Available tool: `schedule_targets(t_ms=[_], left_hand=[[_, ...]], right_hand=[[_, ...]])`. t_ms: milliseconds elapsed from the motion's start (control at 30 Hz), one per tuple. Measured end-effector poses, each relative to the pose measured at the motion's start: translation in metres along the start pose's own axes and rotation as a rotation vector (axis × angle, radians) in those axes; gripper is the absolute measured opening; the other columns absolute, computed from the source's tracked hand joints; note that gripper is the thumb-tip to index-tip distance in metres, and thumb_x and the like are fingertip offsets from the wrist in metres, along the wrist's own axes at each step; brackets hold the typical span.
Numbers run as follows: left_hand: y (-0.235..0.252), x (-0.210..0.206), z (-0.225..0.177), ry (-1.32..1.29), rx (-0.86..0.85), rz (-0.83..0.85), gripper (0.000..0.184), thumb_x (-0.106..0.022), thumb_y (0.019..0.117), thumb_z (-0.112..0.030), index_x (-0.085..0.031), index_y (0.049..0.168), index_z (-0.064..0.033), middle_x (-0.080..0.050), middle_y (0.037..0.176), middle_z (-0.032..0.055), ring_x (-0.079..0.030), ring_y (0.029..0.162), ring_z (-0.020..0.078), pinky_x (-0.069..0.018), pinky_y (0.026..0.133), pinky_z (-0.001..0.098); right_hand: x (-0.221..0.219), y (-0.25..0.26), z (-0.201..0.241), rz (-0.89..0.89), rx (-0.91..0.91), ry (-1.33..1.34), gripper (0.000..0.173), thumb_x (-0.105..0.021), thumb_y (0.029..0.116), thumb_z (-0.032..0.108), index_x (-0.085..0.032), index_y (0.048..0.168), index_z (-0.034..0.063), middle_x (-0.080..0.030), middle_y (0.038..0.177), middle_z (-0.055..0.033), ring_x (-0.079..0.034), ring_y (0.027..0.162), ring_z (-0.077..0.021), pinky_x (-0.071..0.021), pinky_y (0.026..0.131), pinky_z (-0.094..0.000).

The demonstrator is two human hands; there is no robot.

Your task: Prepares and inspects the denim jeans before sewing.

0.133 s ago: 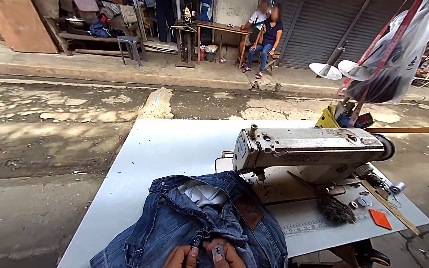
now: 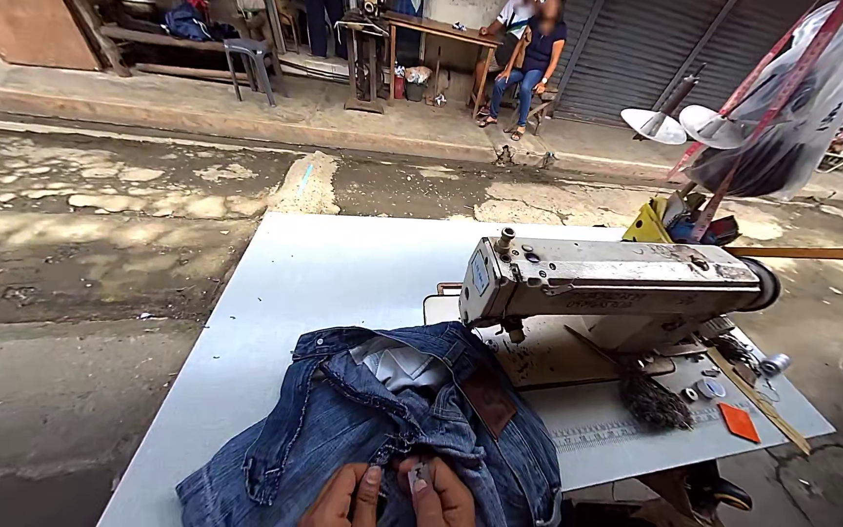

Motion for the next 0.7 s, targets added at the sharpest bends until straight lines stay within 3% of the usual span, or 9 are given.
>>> schedule_targets(t_ms=[133, 200, 333, 433, 533, 700], left_hand=[[0.007, 0.003, 0.003, -0.049, 0.032, 0.031, 0.033, -0.049, 0.106, -0.02, -0.069, 0.101, 0.0058, -0.067, 0.083, 0.016, -0.066, 0.074, 0.0252, -0.0548, 0.072, 0.0451], [0.01, 0.005, 0.007, -0.05, 0.018, 0.003, 0.034, -0.047, 0.1048, -0.028, -0.07, 0.099, -0.0035, -0.064, 0.077, 0.0045, -0.062, 0.068, 0.0126, -0.0545, 0.065, 0.0341], [0.008, 0.003, 0.016, -0.144, 0.095, 0.081, 0.033, -0.045, 0.1074, -0.029, -0.068, 0.101, -0.0069, -0.06, 0.076, -0.0034, -0.058, 0.066, 0.0014, -0.051, 0.063, 0.0207], [0.009, 0.002, 0.02, -0.171, 0.123, 0.089, 0.029, -0.046, 0.1071, -0.026, -0.067, 0.098, -0.0093, -0.06, 0.073, -0.0048, -0.058, 0.064, 0.0013, -0.0514, 0.062, 0.0204], [0.007, 0.002, 0.02, -0.174, 0.12, 0.095, 0.026, -0.046, 0.107, -0.025, -0.065, 0.096, -0.0114, -0.059, 0.072, -0.0058, -0.058, 0.063, 0.0013, -0.0513, 0.06, 0.0196], [0.006, 0.002, 0.019, -0.184, 0.095, 0.072, 0.027, -0.045, 0.1077, -0.025, -0.064, 0.094, -0.0127, -0.056, 0.07, -0.0073, -0.056, 0.061, -0.0001, -0.0494, 0.058, 0.017]], right_hand=[[0.0, 0.011, 0.006, 0.042, 0.012, -0.135, 0.02, -0.047, 0.0919, -0.002, -0.066, 0.092, -0.0073, -0.065, 0.082, -0.0037, -0.059, 0.077, 0.0012, -0.0491, 0.073, -0.0171], [0.0, 0.014, 0.008, 0.058, 0.102, -0.189, 0.019, -0.05, 0.0943, 0.003, -0.067, 0.091, -0.003, -0.067, 0.084, -0.0026, -0.062, 0.079, 0.0009, -0.0517, 0.074, -0.0164], [-0.007, 0.009, 0.007, 0.103, 0.163, -0.278, 0.02, -0.053, 0.094, 0.008, -0.064, 0.079, 0.0002, -0.067, 0.088, -0.0052, -0.062, 0.086, -0.0007, -0.0503, 0.078, -0.0158], [-0.012, 0.01, 0.006, 0.105, 0.167, -0.335, 0.021, -0.056, 0.092, 0.008, -0.063, 0.073, 0.0033, -0.065, 0.085, -0.0065, -0.06, 0.087, -0.0044, -0.0481, 0.078, -0.0169], [-0.015, 0.008, 0.005, 0.113, 0.14, -0.343, 0.021, -0.057, 0.0922, 0.008, -0.065, 0.073, 0.0043, -0.065, 0.087, -0.006, -0.06, 0.087, -0.0041, -0.048, 0.076, -0.0151], [-0.016, 0.008, 0.004, 0.118, 0.133, -0.352, 0.021, -0.057, 0.093, 0.009, -0.066, 0.075, 0.0032, -0.065, 0.091, -0.009, -0.06, 0.093, -0.0077, -0.0479, 0.082, -0.0172]])
Point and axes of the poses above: each hand's wrist, its own y-axis towards the middle knuckle, its own x-axis out of the back of the hand, z = x × y, the point moved 9 cm from there along y, towards the middle knuckle
